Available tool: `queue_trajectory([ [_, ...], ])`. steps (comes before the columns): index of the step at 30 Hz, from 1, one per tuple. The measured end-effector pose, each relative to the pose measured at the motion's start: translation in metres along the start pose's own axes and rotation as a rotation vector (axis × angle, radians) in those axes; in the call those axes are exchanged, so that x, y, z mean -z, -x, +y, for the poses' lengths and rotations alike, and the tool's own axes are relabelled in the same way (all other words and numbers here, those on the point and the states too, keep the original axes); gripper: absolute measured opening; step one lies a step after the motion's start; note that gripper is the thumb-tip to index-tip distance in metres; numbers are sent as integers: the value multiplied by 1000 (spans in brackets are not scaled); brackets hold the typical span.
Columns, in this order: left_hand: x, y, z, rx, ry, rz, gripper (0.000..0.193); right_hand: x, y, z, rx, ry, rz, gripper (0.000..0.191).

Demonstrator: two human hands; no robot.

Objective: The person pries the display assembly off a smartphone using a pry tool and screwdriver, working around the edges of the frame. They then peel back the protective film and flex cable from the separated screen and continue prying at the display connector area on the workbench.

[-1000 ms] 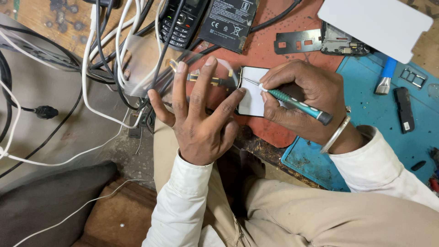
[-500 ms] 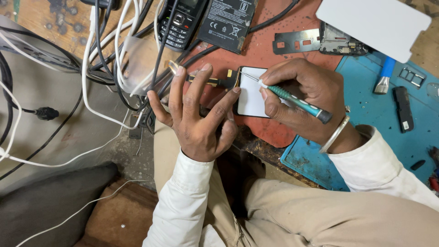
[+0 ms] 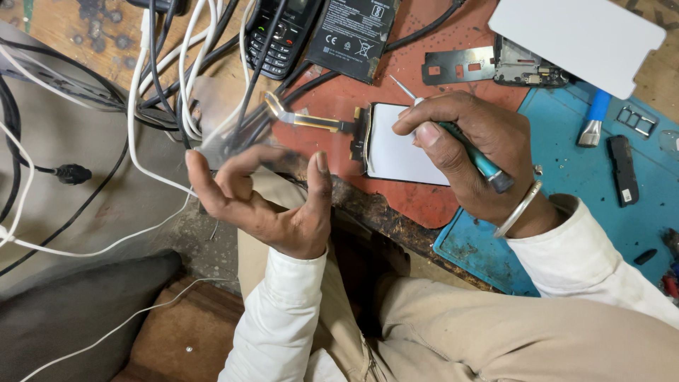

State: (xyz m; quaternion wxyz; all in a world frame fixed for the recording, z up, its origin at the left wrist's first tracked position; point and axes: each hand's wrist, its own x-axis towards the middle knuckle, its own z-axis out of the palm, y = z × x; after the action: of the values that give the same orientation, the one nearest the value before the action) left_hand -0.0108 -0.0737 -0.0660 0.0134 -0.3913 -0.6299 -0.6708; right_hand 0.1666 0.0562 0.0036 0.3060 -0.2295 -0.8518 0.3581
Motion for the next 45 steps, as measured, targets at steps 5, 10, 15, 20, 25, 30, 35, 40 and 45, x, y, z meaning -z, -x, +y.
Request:
queue_trajectory([
  [5,3,-5,6,-177,-339,-113,64,0,-1,0,39,21,-21,24],
  [10,2,-10,7,-117,-293,-101,42,-2,-4,0,101,95,-83,25],
  [15,1,-9,3,-120,-308,-102,38,-4,-7,2,174,133,-165,32],
  [20,1,-6,-2,-87,-339,-115,37,-6,-11,1,214,201,-187,30],
  [25,-2,-4,-6,-135,-377,-86,35,-6,-12,-4,247,243,-184,30],
  [30,-3,-2,-8,-119,-386,-80,33,-7,-12,-7,253,244,-189,27],
  [35,-3,-2,-10,-111,-396,-84,33,-9,-12,-7,288,259,-190,32],
  [40,-4,-2,-11,-124,-397,-78,32,-8,-13,-8,317,283,-204,35],
  [45,-2,-2,-10,-115,-398,-96,32,-7,-13,-11,310,250,-204,36],
])
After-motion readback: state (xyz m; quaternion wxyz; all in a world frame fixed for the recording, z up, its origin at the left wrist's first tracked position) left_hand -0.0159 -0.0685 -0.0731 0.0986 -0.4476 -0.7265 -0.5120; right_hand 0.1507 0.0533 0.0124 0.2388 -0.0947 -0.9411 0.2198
